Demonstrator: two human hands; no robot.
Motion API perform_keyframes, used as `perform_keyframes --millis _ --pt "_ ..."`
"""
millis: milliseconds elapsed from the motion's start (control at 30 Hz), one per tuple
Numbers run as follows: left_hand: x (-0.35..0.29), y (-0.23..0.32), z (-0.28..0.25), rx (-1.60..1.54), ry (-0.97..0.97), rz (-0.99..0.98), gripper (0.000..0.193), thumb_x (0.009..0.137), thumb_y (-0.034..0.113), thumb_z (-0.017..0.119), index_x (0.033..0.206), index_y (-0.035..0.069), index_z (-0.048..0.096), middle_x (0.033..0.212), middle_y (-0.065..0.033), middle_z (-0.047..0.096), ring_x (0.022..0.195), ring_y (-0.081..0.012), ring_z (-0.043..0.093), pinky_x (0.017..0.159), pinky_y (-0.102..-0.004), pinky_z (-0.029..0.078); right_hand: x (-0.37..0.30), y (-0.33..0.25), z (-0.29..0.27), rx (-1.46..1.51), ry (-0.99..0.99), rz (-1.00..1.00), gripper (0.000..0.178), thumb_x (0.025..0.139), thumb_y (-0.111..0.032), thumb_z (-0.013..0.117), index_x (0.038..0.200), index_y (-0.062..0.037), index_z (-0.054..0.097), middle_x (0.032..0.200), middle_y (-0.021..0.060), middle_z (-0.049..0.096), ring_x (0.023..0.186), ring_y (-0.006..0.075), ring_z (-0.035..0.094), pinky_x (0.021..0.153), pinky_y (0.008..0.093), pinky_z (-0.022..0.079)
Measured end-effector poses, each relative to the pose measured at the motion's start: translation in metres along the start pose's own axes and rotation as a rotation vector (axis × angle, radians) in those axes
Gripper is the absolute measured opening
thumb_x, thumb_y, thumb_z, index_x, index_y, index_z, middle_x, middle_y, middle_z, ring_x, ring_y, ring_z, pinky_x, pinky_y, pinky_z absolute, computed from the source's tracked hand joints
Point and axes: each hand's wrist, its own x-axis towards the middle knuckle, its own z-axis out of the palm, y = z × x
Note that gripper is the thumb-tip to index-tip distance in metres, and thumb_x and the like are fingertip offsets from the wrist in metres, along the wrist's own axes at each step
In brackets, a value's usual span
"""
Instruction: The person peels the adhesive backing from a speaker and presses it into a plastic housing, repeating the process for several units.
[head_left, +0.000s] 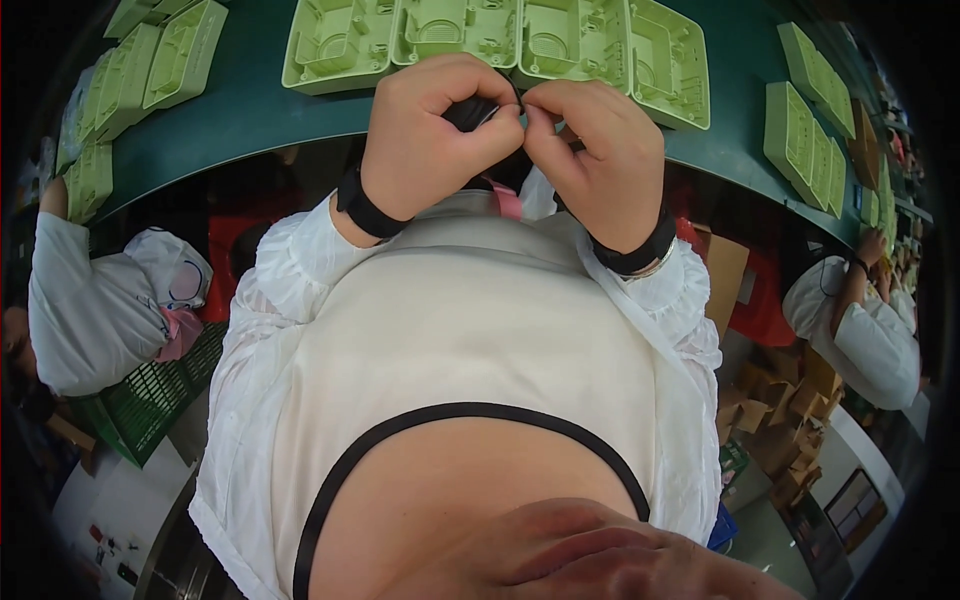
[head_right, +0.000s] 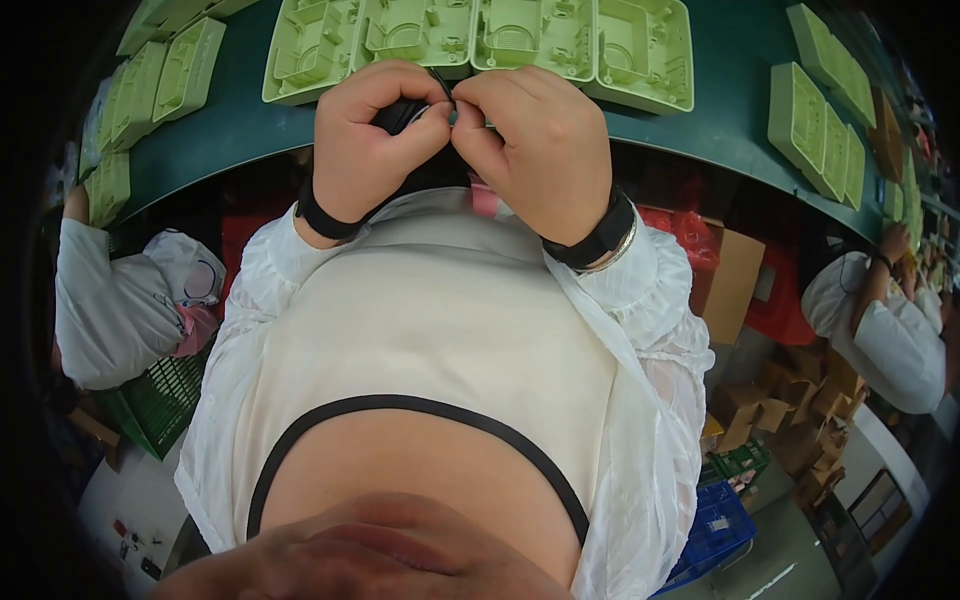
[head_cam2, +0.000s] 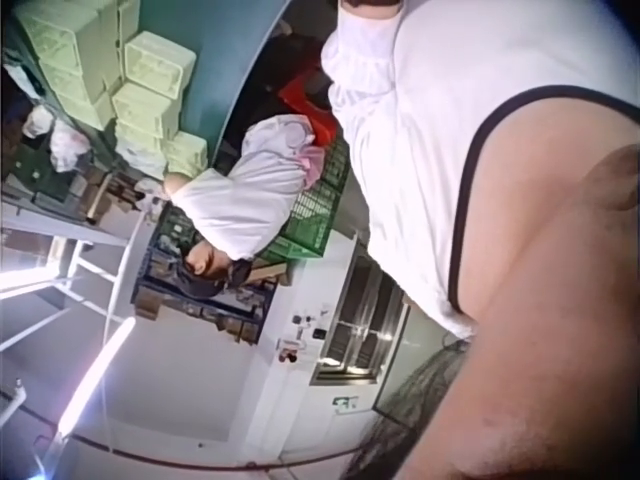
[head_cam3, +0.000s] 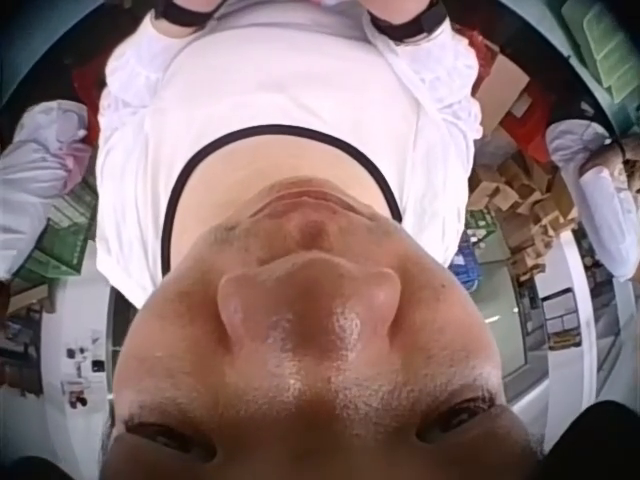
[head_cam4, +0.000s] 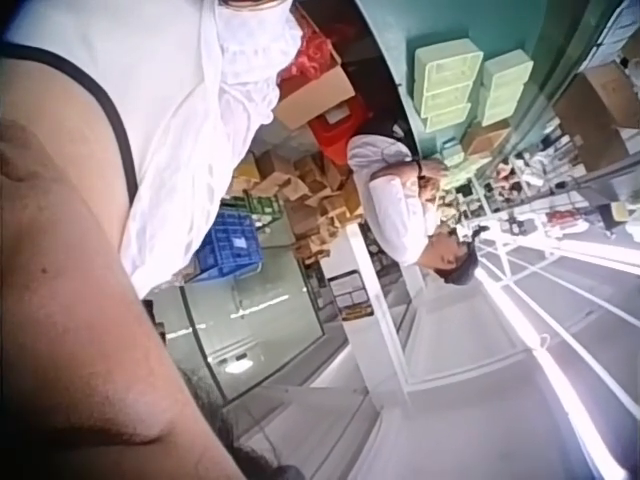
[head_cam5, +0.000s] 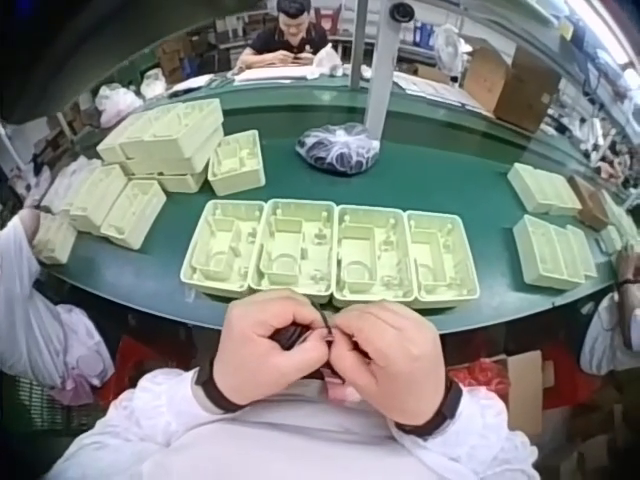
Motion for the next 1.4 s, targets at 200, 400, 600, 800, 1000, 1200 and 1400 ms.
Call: perform_keyframes --millis 200,400,600,800,1000,1200,1400 --pt "0.011 0.002 0.009 -0.164 -0.209 -0.14 0.006 0.081 0.004 0.072 0.086 0.0 0.07 0.083 -0.0045 0.069 0.075 -0.0145 0.063 0.069 -0.0276 0.05 -0.019 0.008 -0.02 0.137 -0.01 0.154 0.012 0.085 0.002 0.07 0.096 -0.0013 0.068 0.087 0.0075 0.068 0.072 0.0165 0.062 0.064 0.0274 0.05" --pt "0.016 -0.008 0.013 -0.722 -0.614 -0.555 0.007 0.087 0.009 0.07 0.09 0.002 0.071 0.084 -0.0025 0.07 0.075 -0.011 0.065 0.067 -0.0259 0.051 -0.126 0.065 -0.107 0.285 0.135 0.657 0.006 0.093 -0.001 0.056 0.096 0.0005 0.062 0.082 0.0022 0.061 0.076 0.0089 0.055 0.068 0.024 0.046" --pt "0.032 -0.01 0.029 -0.932 -0.752 -0.719 0.01 0.09 0.011 0.068 0.096 0.002 0.069 0.087 -0.0052 0.069 0.074 -0.0118 0.065 0.065 -0.0261 0.051 -0.274 0.116 -0.159 -0.847 -0.215 1.117 0.016 0.094 -0.011 0.063 0.103 -0.0003 0.069 0.091 0.014 0.07 0.079 0.0265 0.066 0.074 0.0366 0.054" --pt "0.037 -0.006 0.048 -1.073 -0.699 -0.842 0.017 0.092 0.017 0.067 0.101 0.002 0.068 0.086 -0.006 0.067 0.071 -0.0119 0.063 0.055 -0.025 0.049 -0.119 0.036 -0.108 -0.154 0.203 0.525 0.027 0.086 0.003 0.076 0.112 0.001 0.069 0.104 0.014 0.071 0.09 0.0205 0.069 0.079 0.0313 0.056" --pt "0.048 0.006 0.054 -1.105 -0.677 -0.915 0.019 0.093 0.02 0.067 0.1 0.002 0.066 0.084 -0.0052 0.065 0.071 -0.0124 0.061 0.051 -0.0239 0.047 -0.059 0.037 -0.078 0.168 0.167 0.031 0.036 0.08 0.012 0.077 0.114 0.0018 0.067 0.11 0.0155 0.069 0.094 0.0196 0.068 0.079 0.0288 0.055" --pt "0.059 0.005 0.061 -1.236 -0.621 -0.887 0.018 0.093 0.019 0.066 0.097 0.001 0.064 0.086 -0.0052 0.061 0.076 -0.0132 0.059 0.048 -0.0239 0.045 -0.044 0.062 -0.084 0.228 0.135 0.091 0.033 0.081 0.017 0.072 0.111 0.0049 0.067 0.115 0.0182 0.068 0.098 0.0222 0.068 0.084 0.0309 0.055" --pt "0.071 0.002 0.068 -1.342 -0.602 -0.944 0.018 0.094 0.017 0.066 0.098 0.0 0.065 0.087 -0.0056 0.06 0.079 -0.0133 0.059 0.048 -0.0234 0.043 -0.025 0.072 -0.088 0.434 0.197 0.165 0.026 0.081 0.018 0.07 0.103 0.0038 0.07 0.111 0.0164 0.069 0.096 0.0221 0.068 0.081 0.0306 0.055"
